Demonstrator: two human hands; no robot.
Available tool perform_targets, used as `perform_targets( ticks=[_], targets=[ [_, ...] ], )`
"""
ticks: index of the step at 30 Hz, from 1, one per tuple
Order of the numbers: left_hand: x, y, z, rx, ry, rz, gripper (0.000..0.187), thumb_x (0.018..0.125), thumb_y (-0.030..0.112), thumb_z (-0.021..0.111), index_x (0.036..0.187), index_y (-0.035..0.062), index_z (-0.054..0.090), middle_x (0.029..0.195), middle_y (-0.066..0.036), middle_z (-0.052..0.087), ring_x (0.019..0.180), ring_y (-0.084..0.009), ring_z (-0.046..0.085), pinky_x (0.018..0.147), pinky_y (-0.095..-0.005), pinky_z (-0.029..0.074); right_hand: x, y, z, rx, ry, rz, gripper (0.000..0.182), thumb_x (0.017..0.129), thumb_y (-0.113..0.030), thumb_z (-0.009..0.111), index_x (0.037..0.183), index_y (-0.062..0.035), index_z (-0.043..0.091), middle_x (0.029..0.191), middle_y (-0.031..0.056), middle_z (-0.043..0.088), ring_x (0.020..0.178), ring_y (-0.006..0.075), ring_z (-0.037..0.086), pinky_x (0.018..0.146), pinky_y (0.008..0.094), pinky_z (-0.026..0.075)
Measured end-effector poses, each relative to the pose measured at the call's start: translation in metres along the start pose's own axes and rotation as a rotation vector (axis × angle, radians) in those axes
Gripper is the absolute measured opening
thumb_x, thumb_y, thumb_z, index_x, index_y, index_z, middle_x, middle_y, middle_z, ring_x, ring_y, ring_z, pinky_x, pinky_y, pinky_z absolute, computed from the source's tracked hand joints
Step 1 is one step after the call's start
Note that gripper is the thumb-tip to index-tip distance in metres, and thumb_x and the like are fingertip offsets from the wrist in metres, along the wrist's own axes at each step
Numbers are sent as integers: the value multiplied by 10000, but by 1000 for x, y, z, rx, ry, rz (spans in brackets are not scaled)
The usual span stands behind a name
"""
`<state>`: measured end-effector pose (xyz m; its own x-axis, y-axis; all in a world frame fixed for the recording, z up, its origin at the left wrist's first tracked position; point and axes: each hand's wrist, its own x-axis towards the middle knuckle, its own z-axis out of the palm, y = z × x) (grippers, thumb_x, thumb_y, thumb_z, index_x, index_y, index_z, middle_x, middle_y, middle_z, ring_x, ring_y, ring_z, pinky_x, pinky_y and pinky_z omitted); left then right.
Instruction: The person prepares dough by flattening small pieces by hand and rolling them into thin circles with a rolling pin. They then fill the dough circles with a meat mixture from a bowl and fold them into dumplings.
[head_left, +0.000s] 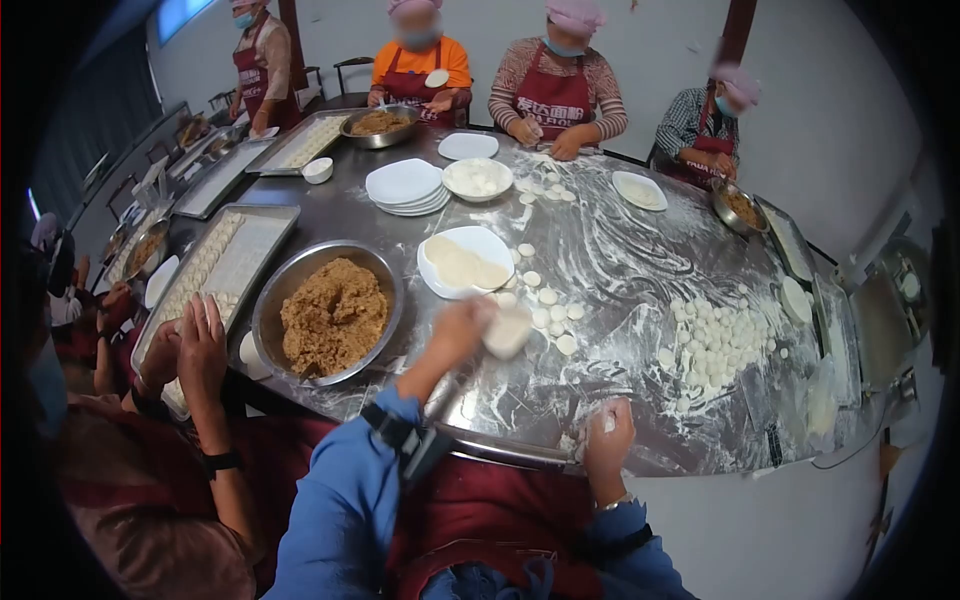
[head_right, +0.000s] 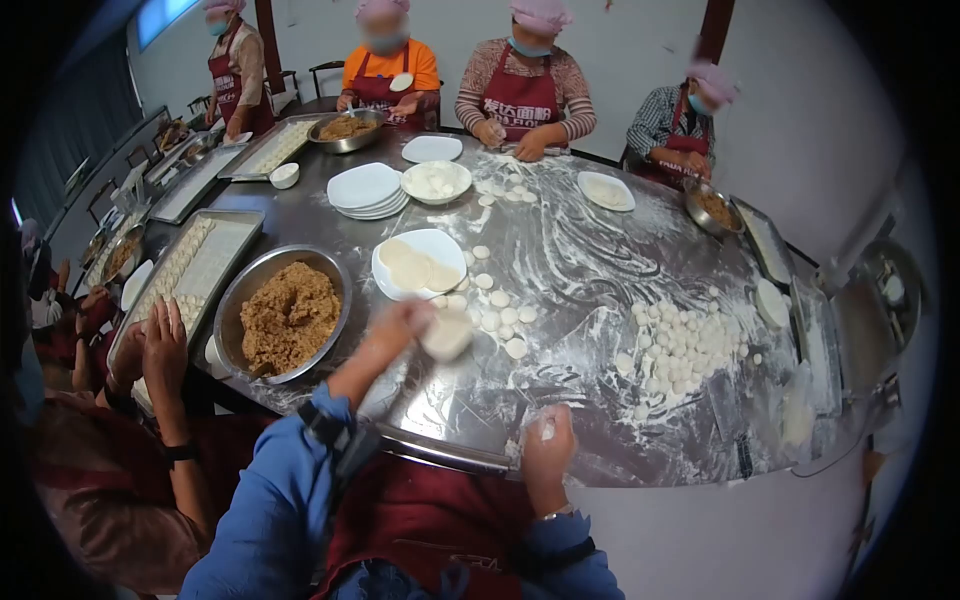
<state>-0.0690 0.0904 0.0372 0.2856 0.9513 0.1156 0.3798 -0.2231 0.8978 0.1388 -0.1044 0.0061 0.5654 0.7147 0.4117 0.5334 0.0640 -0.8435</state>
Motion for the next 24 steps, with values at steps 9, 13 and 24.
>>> perform_targets(
  ticks=[9,13,24],
  targets=[
    [-90,-3,7,173,-224,108,300,881,265,597,1076,41,638,918,-153,677,860,-266,669,758,-348,509,74,31,-1,565,-517,350,82,906,-77,552,976,-46,581,802,59,610,670,149,587,628,282,503],
    [-129,0,22,445,-243,189,250,881,244,579,1054,75,638,918,-150,650,865,-335,622,757,-400,497,119,47,37,50,-616,-158,335,766,-34,662,1093,-58,594,951,110,624,801,208,611,727,288,505],
    [-46,-9,-3,606,-253,106,609,841,320,631,1352,75,407,1321,-266,437,1195,-448,429,1018,-460,356,145,47,64,-366,-641,-366,271,716,-101,639,977,-55,586,955,185,547,896,377,560,784,432,473]
  ],
)
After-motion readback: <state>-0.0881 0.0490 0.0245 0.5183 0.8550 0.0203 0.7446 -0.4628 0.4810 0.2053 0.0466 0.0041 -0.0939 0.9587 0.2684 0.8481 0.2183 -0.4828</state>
